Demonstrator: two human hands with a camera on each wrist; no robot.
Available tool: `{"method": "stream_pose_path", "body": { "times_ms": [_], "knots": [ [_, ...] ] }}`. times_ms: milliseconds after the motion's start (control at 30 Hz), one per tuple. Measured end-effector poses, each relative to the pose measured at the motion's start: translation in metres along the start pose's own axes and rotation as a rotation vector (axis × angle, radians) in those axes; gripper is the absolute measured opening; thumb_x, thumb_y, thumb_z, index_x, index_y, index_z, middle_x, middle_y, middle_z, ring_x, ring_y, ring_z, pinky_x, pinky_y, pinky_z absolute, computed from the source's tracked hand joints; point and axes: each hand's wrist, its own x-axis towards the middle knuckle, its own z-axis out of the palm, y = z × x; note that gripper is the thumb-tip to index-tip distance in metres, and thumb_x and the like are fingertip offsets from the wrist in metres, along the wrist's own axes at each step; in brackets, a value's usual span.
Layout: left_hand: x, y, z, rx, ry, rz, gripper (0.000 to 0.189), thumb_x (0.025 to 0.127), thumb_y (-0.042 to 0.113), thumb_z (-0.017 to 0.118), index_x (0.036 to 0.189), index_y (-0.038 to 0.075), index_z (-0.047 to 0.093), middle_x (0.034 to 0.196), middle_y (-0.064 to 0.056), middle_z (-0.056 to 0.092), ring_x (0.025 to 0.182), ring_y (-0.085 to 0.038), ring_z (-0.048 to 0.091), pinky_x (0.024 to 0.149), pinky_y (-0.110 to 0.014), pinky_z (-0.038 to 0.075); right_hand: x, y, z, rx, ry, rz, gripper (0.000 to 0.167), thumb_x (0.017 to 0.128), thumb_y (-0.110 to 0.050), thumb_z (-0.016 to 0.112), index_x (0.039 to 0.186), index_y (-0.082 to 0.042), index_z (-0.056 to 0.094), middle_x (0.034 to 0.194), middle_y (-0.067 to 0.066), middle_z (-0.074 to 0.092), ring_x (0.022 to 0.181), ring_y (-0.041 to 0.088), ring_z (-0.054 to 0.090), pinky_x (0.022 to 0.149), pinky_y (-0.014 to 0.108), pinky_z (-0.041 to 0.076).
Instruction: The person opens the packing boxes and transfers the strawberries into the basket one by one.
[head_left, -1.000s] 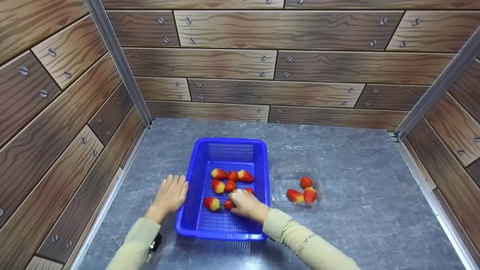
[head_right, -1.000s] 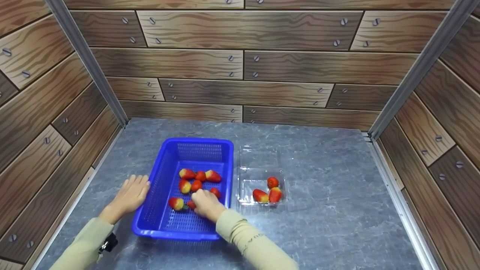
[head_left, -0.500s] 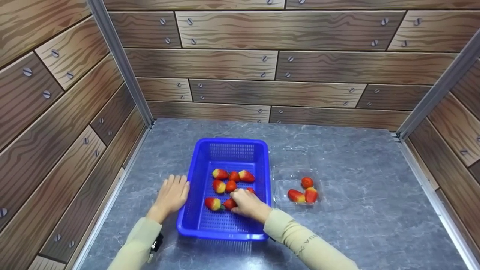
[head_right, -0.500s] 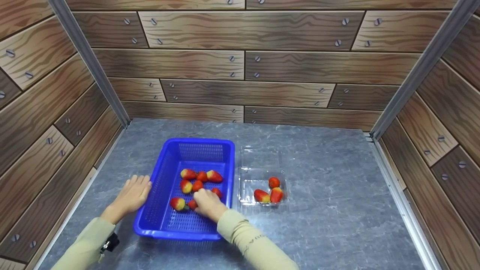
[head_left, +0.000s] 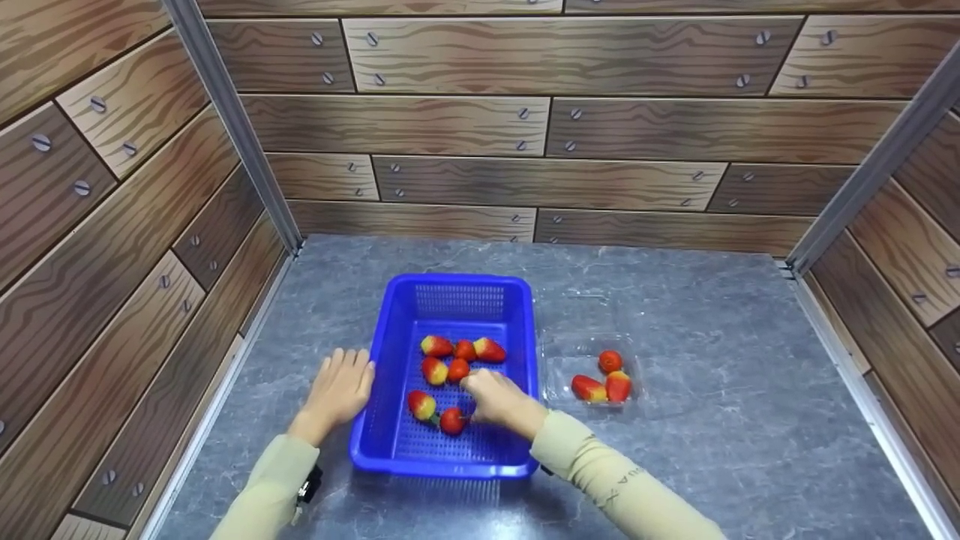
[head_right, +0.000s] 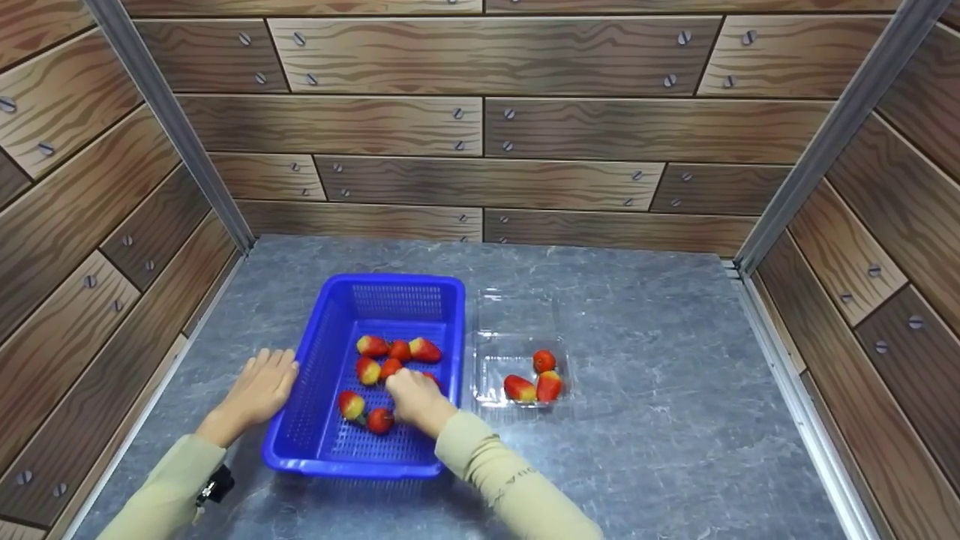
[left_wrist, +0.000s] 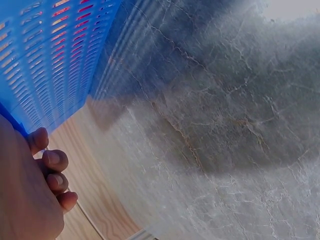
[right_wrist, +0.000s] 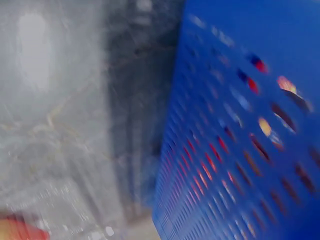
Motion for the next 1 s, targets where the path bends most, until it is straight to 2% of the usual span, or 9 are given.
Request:
{"method": "stream_pose_path", "body": {
  "times_ms": [167,300,400,500,633,767,867,1000],
  "knots": [
    [0.0,0.0,0.0,0.01,0.016,0.011,0.015,0.1,0.013,0.048,0.095,0.0,0.053,0.085,-0.017,0.055,0.081,-0.038,0.047,0.069,-0.046,0.037,0.001,-0.001,-0.02,-0.008,-0.097,0.048,0.035,0.06,0.0,0.085,0.092,-0.004,0.073,0.08,0.006,0.066,0.071,0.02,0.06,0.063,0.035,0.052],
    [0.0,0.0,0.001,0.01,0.034,0.018,0.014,0.1,0.012,0.048,0.095,0.0,0.053,0.084,-0.017,0.054,0.079,-0.037,0.047,0.068,-0.047,0.037,0.002,0.0,-0.037,0.001,-0.113,0.032,0.033,0.062,0.002,0.082,0.093,-0.005,0.075,0.077,0.004,0.066,0.066,0.017,0.057,0.06,0.031,0.05],
    [0.0,0.0,0.001,0.0,0.047,0.023,0.013,0.099,0.011,0.049,0.095,0.0,0.053,0.084,-0.017,0.054,0.079,-0.037,0.047,0.068,-0.047,0.037,0.002,0.004,-0.049,0.01,-0.062,0.009,0.021,0.069,-0.002,0.08,0.089,-0.005,0.075,0.072,0.001,0.064,0.062,0.015,0.055,0.058,0.03,0.049],
    [0.001,0.001,0.001,-0.012,0.041,0.018,0.013,0.099,0.012,0.048,0.096,0.0,0.053,0.085,-0.018,0.054,0.08,-0.038,0.047,0.069,-0.049,0.037,0.002,0.014,-0.061,-0.002,0.039,-0.01,0.008,0.076,-0.009,0.079,0.082,-0.008,0.073,0.071,-0.001,0.063,0.062,0.016,0.057,0.059,0.032,0.05],
    [0.002,0.0,0.001,-0.013,0.023,0.006,0.017,0.101,0.014,0.046,0.098,-0.001,0.053,0.087,-0.019,0.056,0.082,-0.039,0.047,0.07,-0.05,0.038,-0.003,0.032,-0.076,-0.02,0.168,-0.022,0.01,0.082,-0.014,0.077,0.076,-0.011,0.07,0.073,0.001,0.066,0.065,0.018,0.06,0.061,0.035,0.052],
    [0.001,0.0,0.002,-0.003,0.014,0.001,0.018,0.101,0.014,0.047,0.099,-0.002,0.054,0.088,-0.019,0.056,0.082,-0.04,0.048,0.071,-0.05,0.038,-0.013,0.052,-0.088,-0.049,0.26,-0.005,0.013,0.083,-0.015,0.075,0.074,-0.012,0.068,0.071,0.0,0.064,0.062,0.018,0.059,0.059,0.036,0.051],
    [0.0,0.0,0.001,-0.005,0.004,-0.005,0.017,0.101,0.014,0.046,0.1,-0.002,0.054,0.088,-0.019,0.055,0.082,-0.039,0.047,0.071,-0.05,0.038,-0.022,0.067,-0.094,-0.061,0.29,0.026,0.014,0.082,-0.015,0.075,0.072,-0.011,0.066,0.069,0.0,0.063,0.061,0.018,0.058,0.057,0.037,0.05],
    [0.001,0.0,0.0,-0.001,0.012,-0.001,0.016,0.101,0.013,0.047,0.098,-0.001,0.053,0.087,-0.018,0.055,0.082,-0.039,0.047,0.071,-0.049,0.037,-0.036,0.085,-0.097,-0.041,0.26,0.111,0.009,0.081,-0.013,0.073,0.074,-0.01,0.068,0.07,0.002,0.065,0.062,0.017,0.058,0.059,0.037,0.051]
  ]
}}
